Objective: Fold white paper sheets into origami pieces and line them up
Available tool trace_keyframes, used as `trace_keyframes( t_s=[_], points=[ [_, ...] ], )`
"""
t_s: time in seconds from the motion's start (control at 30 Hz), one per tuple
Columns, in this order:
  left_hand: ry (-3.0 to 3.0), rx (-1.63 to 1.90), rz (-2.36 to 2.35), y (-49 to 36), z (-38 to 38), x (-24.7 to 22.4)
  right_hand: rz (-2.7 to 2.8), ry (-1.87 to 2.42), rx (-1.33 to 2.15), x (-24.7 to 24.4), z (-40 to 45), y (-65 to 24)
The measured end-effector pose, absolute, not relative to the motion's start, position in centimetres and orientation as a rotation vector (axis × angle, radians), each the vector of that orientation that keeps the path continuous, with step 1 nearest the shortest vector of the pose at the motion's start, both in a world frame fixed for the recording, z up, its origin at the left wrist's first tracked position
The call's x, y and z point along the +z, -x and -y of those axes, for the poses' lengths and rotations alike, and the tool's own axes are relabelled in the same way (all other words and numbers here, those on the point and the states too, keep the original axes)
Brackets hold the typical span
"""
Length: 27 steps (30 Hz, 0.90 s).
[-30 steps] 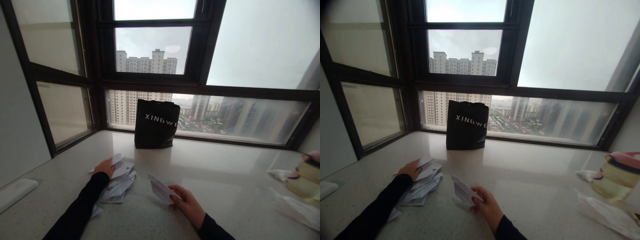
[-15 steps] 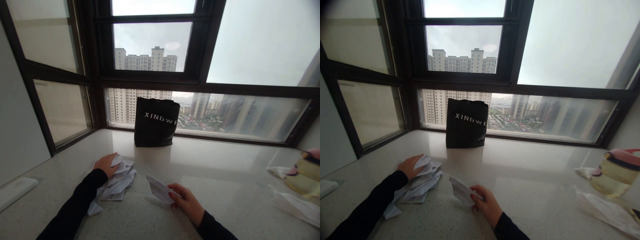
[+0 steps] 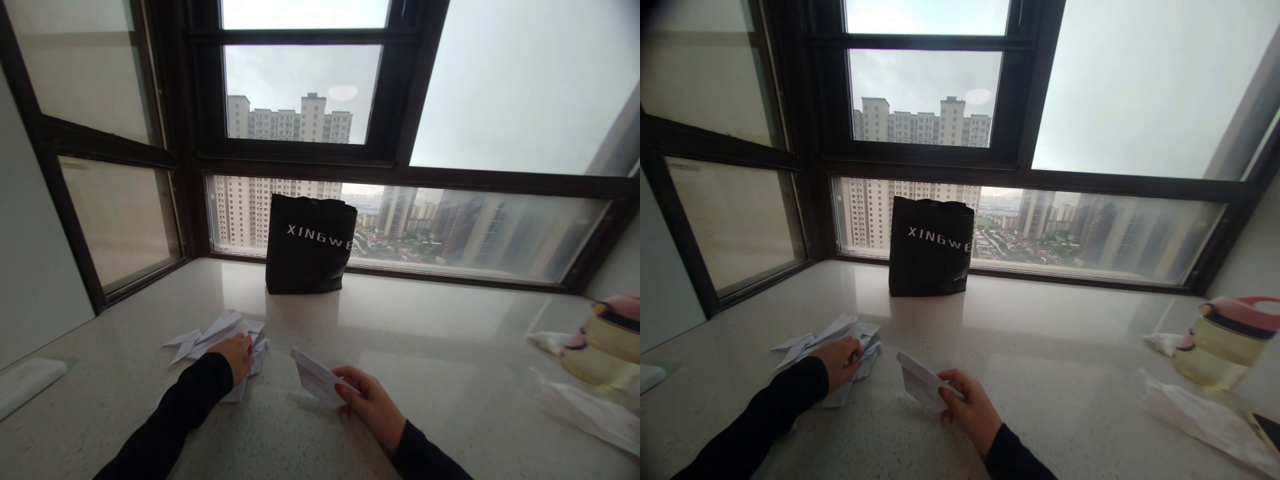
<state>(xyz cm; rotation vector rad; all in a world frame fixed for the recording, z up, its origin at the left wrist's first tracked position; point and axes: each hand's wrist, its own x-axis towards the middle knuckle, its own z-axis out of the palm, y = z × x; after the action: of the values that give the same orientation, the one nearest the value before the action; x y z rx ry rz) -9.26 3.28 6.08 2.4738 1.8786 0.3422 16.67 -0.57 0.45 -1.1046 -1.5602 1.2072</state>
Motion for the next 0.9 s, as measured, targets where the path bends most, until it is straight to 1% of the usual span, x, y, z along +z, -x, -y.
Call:
trace_keyframes(
  t_s=[0.1,0.17,0.27,0.33,0.43,0.57,0.67,0.73,0.9],
  points=[
    [-2.471,0.476,-1.871,8.7,-2.9,7.9,1.508,1.120,1.175,0.9,0.5,-16.7],
    [-2.389,0.706,-1.807,8.1,-2.7,8.9,1.452,1.107,1.152,1.4,0.4,-16.7],
    [-1.879,1.178,-1.490,7.1,-2.6,8.8,1.355,1.052,1.154,2.0,0.5,-16.8],
    [-1.584,1.288,-1.313,6.2,-2.6,7.8,1.311,1.019,1.151,2.2,0.7,-16.8],
    [-1.450,1.245,-1.251,4.6,-2.1,5.6,1.332,1.011,1.039,2.4,1.3,-16.7],
    [-1.283,1.201,-1.138,2.4,-1.0,3.5,1.545,1.086,0.680,2.7,2.1,-16.1],
    [-1.139,1.095,-0.958,1.5,-0.5,2.6,1.672,1.174,0.445,2.7,2.5,-15.7],
    [-1.088,1.019,-0.858,1.3,-0.3,2.2,1.722,1.203,0.409,2.6,2.4,-15.5],
    [-1.113,0.979,-0.735,1.0,0.1,1.7,1.813,1.276,0.502,2.1,2.2,-15.7]
  ],
)
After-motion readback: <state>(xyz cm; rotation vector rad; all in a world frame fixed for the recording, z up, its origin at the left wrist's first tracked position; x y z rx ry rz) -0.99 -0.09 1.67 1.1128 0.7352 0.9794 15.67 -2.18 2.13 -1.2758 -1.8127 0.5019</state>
